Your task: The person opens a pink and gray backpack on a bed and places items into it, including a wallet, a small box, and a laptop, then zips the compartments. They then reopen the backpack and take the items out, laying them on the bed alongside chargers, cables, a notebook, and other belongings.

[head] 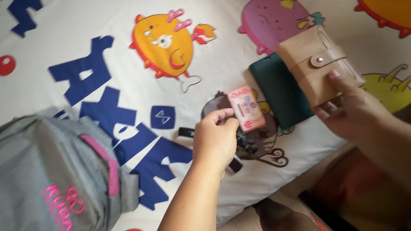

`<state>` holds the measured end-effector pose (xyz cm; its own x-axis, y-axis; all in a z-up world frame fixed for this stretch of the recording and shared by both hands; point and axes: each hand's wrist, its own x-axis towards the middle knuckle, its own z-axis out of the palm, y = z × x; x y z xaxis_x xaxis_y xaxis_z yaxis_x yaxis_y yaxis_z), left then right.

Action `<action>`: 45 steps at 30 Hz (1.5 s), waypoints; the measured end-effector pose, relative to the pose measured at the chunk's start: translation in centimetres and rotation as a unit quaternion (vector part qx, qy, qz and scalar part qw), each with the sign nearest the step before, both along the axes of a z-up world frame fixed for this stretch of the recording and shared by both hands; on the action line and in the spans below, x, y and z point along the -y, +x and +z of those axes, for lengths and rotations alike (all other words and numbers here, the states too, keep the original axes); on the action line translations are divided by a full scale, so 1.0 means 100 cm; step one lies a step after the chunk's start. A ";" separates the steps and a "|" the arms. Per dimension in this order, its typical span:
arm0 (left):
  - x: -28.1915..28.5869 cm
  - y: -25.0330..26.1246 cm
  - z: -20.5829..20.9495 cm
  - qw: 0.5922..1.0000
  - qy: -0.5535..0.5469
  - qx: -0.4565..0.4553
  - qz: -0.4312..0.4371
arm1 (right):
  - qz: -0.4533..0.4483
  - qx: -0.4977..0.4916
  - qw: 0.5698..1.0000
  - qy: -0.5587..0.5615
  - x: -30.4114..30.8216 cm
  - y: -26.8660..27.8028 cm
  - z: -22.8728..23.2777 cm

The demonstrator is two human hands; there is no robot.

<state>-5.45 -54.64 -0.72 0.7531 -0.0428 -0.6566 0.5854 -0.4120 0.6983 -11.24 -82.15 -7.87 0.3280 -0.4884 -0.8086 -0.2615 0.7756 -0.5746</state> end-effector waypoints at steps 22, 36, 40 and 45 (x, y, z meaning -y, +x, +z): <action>-0.445 -0.016 0.021 0.868 0.490 0.003 0.084 | 0.416 0.203 0.859 0.220 -0.533 0.061 0.101; -0.450 -0.042 0.010 0.912 0.357 0.177 -0.094 | 0.467 0.166 0.869 -0.005 -0.618 0.083 0.108; -0.479 -0.043 -0.010 0.931 0.328 0.158 0.008 | 0.436 0.135 0.884 -0.103 -0.620 0.076 0.087; -0.513 -0.012 -0.017 0.840 0.439 0.310 0.070 | 0.439 0.075 0.884 -0.139 -0.621 0.069 0.070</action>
<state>-6.62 -3.35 -2.47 0.9190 0.3711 0.1331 0.3069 -0.8853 0.3494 -4.36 -20.09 -0.85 0.7733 -0.1646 -0.6122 -0.5974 0.1340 -0.7907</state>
